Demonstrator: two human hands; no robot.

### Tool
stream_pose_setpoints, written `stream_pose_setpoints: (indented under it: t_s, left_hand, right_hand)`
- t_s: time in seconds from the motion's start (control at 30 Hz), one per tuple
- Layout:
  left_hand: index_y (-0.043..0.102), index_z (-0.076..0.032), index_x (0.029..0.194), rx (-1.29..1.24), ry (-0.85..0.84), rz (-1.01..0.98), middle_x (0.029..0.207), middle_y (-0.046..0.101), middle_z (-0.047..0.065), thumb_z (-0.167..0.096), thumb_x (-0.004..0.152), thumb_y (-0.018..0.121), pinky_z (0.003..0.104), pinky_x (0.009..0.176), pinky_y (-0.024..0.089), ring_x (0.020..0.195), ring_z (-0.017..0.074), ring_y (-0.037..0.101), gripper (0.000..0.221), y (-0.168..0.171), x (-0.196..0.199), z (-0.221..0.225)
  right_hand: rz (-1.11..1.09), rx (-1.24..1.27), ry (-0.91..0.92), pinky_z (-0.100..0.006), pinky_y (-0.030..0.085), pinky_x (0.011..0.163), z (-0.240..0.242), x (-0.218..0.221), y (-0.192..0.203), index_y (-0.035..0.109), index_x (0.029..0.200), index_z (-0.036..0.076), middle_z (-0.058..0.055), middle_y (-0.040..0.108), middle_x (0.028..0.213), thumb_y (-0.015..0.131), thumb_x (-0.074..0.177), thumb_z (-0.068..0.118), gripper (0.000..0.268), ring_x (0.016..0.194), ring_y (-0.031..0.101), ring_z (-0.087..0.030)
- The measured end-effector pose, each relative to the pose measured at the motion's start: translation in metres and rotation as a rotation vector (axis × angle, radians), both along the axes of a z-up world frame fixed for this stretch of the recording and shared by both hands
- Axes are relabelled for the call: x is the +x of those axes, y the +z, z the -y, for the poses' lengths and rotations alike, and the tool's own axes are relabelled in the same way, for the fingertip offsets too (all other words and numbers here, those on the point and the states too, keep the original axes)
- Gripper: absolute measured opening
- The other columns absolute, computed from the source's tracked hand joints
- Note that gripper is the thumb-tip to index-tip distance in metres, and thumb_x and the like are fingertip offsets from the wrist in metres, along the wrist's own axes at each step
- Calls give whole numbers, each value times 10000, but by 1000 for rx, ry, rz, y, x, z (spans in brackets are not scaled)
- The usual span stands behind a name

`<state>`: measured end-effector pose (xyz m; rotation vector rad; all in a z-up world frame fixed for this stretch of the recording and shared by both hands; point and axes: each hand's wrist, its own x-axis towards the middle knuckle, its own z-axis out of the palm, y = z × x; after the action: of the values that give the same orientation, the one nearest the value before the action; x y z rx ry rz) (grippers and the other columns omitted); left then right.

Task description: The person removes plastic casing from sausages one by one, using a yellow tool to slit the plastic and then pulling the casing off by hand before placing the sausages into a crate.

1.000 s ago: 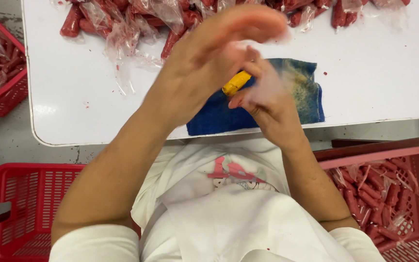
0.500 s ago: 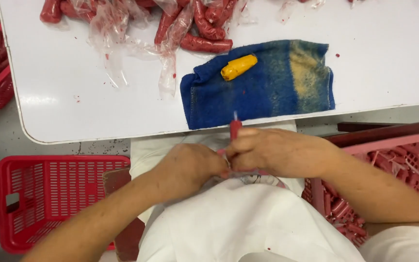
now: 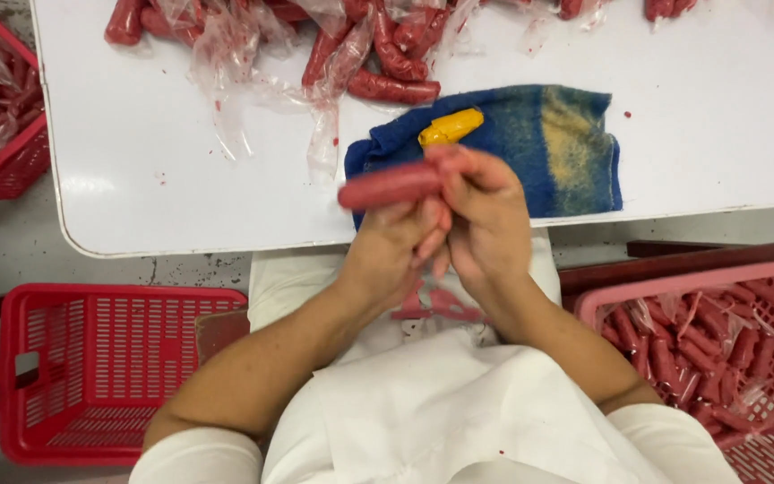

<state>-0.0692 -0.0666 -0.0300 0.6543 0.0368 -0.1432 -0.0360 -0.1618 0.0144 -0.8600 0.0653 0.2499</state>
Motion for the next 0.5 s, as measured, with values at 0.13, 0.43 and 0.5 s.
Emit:
stream_pose_setpoints:
  t_s: [0.13,0.43,0.5]
  left_hand:
    - [696,-3,885,302,88,7,683,628,114,-122,973,659,295,327,527,398,109,470,152,10,26,-17]
    - [599,-83,731,427,-349,-137,461,387,1,-196,938,640,273,430,473,417,86,340,240,65,36,-58]
    - [672,-150,795,1089,-160,544,729,622,-56,-291,1009,570,245,628,413,628,79,528,275,64,39,-60]
  right_hand:
    - [664,-570,-347,-368,476,895,2,34,0,724,875,-55,-251,717,982,760,862,114,174,934,554,-286]
    - [1099,-975,564,-573,391,1195,66,60,51,724,1072,77,-59,729,1157,619,1000,138,141,1544,309,-525]
    - [1231,-1067,682,-492,419,1078,54,62,63,756,919,54,13,756,980,695,935,22,70,1355,429,-422]
